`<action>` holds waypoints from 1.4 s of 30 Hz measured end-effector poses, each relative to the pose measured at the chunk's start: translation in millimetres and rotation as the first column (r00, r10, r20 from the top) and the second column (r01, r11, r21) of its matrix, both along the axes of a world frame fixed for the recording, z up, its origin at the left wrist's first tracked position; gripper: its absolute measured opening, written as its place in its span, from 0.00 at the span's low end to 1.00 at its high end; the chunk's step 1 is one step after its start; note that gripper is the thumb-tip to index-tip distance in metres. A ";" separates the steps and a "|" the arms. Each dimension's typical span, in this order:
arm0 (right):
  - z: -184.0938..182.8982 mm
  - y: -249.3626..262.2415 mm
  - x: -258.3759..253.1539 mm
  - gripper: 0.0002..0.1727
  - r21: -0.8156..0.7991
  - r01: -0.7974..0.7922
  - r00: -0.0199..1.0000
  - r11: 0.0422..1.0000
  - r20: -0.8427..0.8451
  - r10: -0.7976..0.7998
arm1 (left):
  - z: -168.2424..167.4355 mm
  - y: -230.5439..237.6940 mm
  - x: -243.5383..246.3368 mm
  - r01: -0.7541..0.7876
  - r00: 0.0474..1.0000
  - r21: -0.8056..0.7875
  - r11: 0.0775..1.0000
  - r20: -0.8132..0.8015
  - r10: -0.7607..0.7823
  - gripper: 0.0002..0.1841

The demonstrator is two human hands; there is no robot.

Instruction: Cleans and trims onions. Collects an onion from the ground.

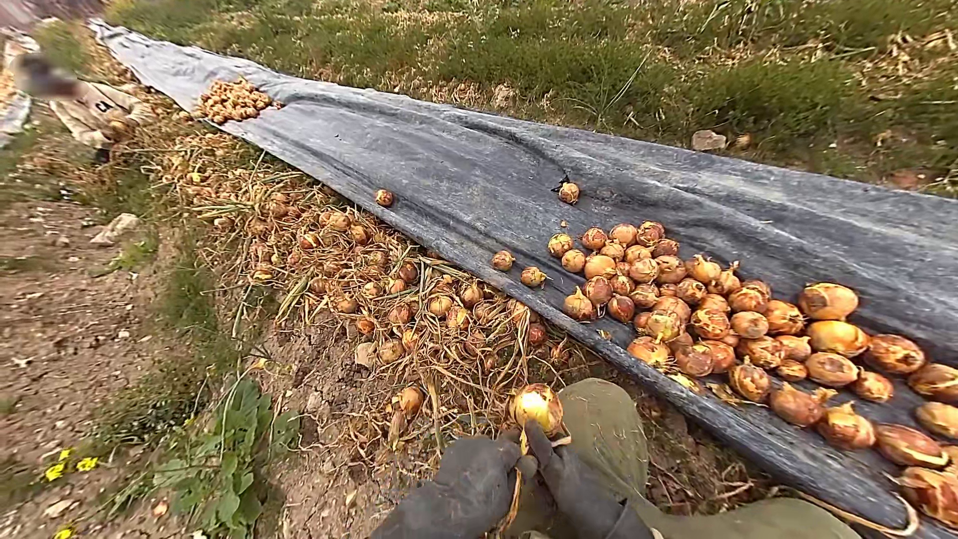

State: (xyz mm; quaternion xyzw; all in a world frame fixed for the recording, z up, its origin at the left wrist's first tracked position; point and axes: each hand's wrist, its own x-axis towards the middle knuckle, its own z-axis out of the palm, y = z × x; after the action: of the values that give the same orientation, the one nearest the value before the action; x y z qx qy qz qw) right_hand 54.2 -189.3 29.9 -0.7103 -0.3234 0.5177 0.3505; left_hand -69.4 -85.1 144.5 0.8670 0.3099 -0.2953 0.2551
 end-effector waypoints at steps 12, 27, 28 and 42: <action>45.0 84.3 92.4 0.46 0.233 0.357 0.898 0.905 0.182 -0.401 | -53.2 79.6 -121.9 -0.312 0.823 0.524 0.792 -0.268 0.501 0.15; 52.5 -6.7 14.9 0.29 -0.038 -0.122 0.985 0.992 0.120 0.126 | -235.8 187.2 -134.8 -0.674 0.737 0.147 0.724 0.072 0.672 0.48; 48.4 -4.7 20.7 0.29 0.009 -0.150 0.972 0.989 0.186 0.145 | -223.7 176.8 -142.9 -0.723 0.687 0.067 0.687 0.174 0.706 0.48; 35.3 34.3 -33.4 0.28 0.570 -0.109 0.994 0.814 0.066 0.087 | -50.8 13.5 -97.8 -0.397 0.403 -0.354 0.847 0.762 0.507 0.44</action>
State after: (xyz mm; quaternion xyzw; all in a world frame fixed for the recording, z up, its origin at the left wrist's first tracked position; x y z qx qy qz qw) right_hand 20.8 -154.9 65.2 -0.5638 -0.5065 0.4009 0.5146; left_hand -167.2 -71.6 93.7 0.7659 0.3555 0.2157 0.4904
